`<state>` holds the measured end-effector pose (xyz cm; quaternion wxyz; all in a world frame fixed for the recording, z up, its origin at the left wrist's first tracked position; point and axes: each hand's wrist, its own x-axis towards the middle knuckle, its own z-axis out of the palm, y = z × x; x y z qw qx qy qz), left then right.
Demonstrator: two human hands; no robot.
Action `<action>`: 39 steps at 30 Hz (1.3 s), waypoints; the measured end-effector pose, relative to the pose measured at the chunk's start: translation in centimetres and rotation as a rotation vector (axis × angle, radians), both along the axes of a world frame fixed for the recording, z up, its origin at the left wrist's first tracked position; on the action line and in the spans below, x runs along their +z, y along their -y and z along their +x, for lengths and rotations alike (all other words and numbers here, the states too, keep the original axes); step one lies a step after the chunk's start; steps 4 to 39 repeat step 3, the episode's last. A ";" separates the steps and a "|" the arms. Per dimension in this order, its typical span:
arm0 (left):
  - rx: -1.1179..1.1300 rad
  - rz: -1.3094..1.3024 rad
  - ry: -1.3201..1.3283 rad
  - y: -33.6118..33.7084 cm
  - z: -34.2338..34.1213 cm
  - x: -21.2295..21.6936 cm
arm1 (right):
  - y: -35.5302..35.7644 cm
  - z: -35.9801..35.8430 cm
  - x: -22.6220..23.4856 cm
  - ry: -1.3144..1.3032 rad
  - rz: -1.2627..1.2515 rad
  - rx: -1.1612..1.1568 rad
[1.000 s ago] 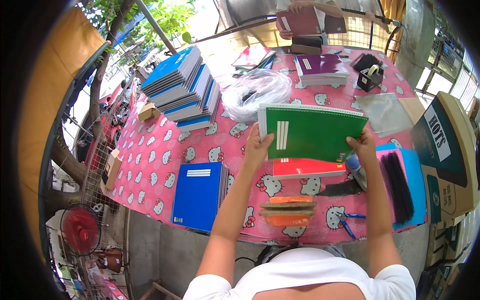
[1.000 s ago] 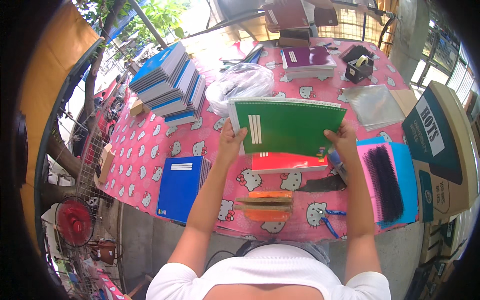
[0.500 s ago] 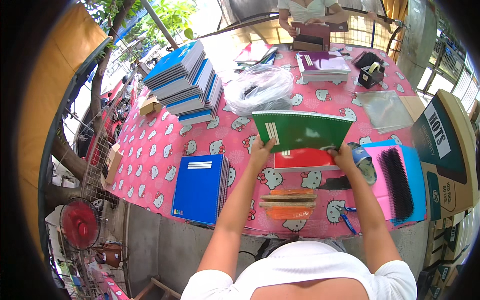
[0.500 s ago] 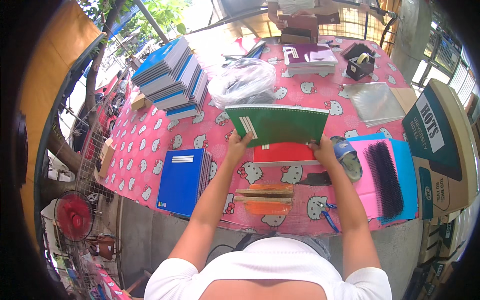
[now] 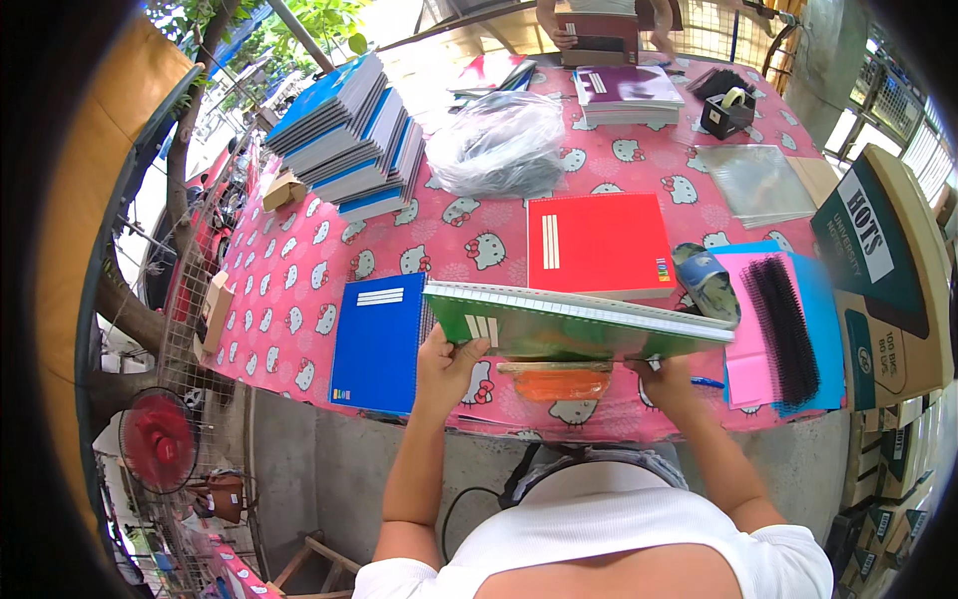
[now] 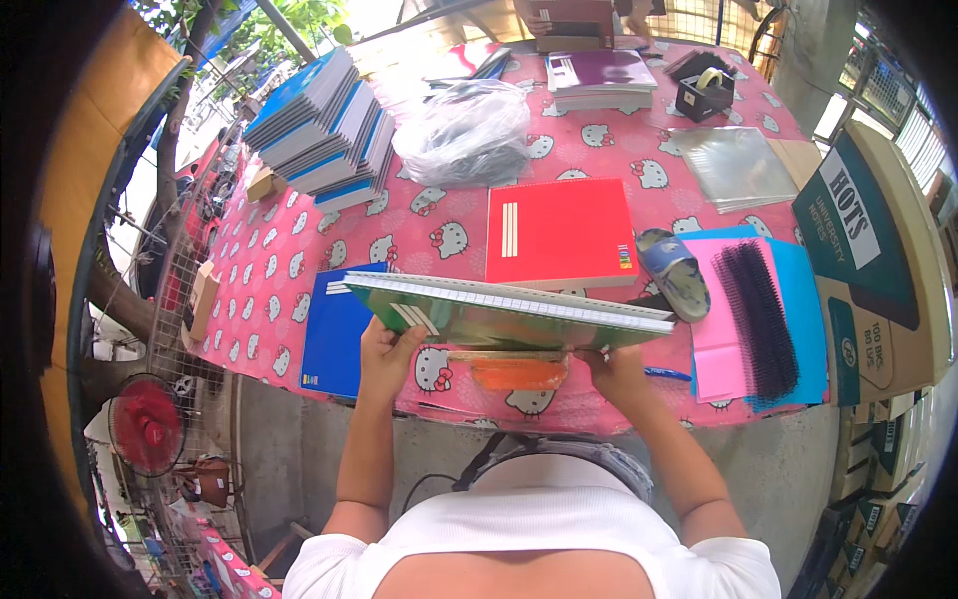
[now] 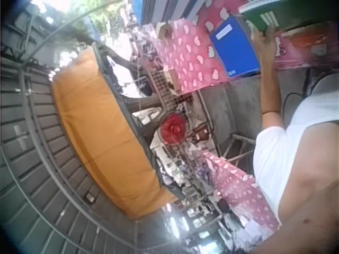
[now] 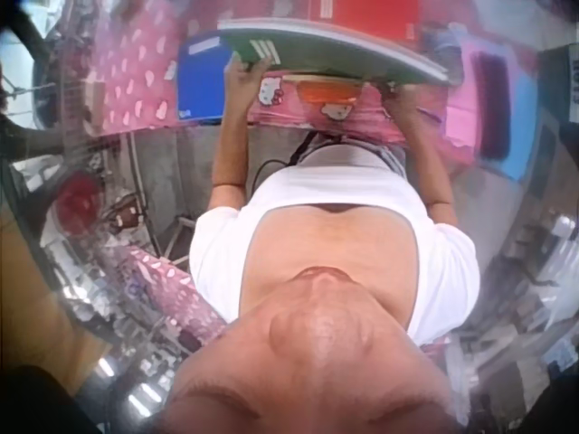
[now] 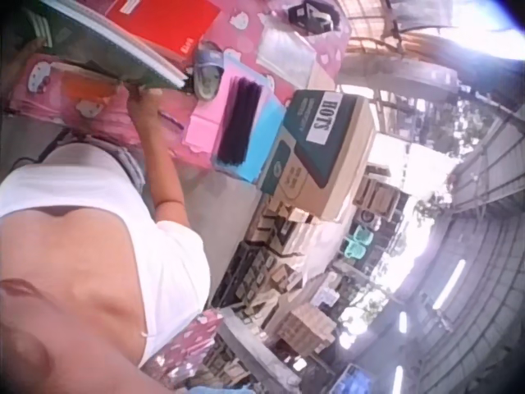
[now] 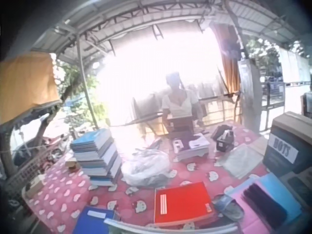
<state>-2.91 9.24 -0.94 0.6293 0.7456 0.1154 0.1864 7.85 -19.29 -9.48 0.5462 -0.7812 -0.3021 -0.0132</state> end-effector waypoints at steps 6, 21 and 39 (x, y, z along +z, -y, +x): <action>-0.014 0.149 0.054 0.5 1.3 -0.9 | 0.0 -0.1 -5.7 -0.157 -0.001 0.005; -0.014 0.149 0.054 0.5 1.3 -0.9 | 0.0 -0.1 -5.7 -0.157 -0.001 0.005; -0.014 0.149 0.054 0.5 1.3 -0.9 | 0.0 -0.1 -5.7 -0.157 -0.001 0.005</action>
